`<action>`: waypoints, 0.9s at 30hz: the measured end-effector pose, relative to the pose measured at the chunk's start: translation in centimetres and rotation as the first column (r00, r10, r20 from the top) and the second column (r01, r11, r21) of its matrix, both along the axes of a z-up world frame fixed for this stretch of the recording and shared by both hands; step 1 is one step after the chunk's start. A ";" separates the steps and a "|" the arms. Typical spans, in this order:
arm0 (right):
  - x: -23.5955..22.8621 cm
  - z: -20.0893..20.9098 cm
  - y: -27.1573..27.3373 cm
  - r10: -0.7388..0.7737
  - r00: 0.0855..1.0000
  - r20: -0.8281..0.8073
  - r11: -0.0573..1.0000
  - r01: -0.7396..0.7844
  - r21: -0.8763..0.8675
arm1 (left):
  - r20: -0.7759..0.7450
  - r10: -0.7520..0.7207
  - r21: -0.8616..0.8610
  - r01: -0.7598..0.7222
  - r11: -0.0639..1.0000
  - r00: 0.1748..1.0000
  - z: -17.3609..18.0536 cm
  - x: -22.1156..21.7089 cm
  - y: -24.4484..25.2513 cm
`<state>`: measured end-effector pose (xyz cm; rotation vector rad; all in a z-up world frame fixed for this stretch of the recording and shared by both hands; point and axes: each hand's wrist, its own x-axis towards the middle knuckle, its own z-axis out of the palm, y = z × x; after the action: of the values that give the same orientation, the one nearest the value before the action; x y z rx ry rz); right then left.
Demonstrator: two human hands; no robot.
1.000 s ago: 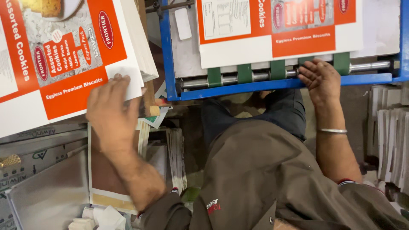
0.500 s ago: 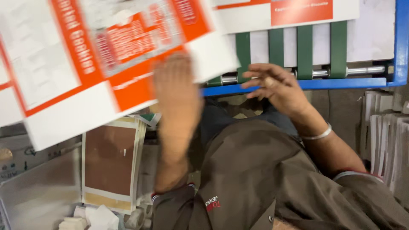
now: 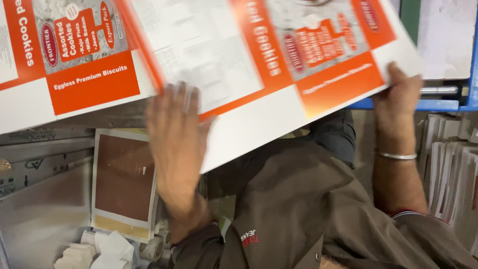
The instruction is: The person sits on the floor and repeatedly feeds flat printed sheets into a blue manual laminating or folding machine. They pull the processed sheets out and stack them on their lap.
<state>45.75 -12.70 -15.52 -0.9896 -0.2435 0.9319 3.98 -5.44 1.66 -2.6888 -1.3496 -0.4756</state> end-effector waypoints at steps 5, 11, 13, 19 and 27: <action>7.8 -7.1 -3.2 -0.197 0.973 0.121 0.975 0.182 0.124 | -0.126 0.106 0.161 -0.085 0.983 0.986 -1.3 -3.3 4.7; 10.4 -10.9 -7.6 -0.305 0.932 0.197 0.952 0.302 0.047 | -0.076 0.061 0.241 -0.041 0.970 0.995 -1.4 -4.6 5.8; 9.7 -11.5 -9.0 -0.296 0.917 0.269 0.954 0.299 0.031 | -0.049 0.052 0.227 -0.040 0.973 0.997 -0.9 -4.3 6.4; 5.6 -11.6 -13.6 -0.293 0.917 0.269 0.933 0.335 -0.128 | 0.006 0.041 0.008 -0.041 0.999 0.999 0.9 -4.8 6.9; 5.7 -9.5 -10.3 -0.263 0.918 0.297 0.958 0.285 -0.033 | 0.299 0.237 -0.137 -0.204 0.969 0.924 2.7 -6.6 8.2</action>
<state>51.45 -23.00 -24.98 -1.1975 -0.3073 0.5401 -2.62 2.71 4.38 -2.5717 -1.7821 -0.8580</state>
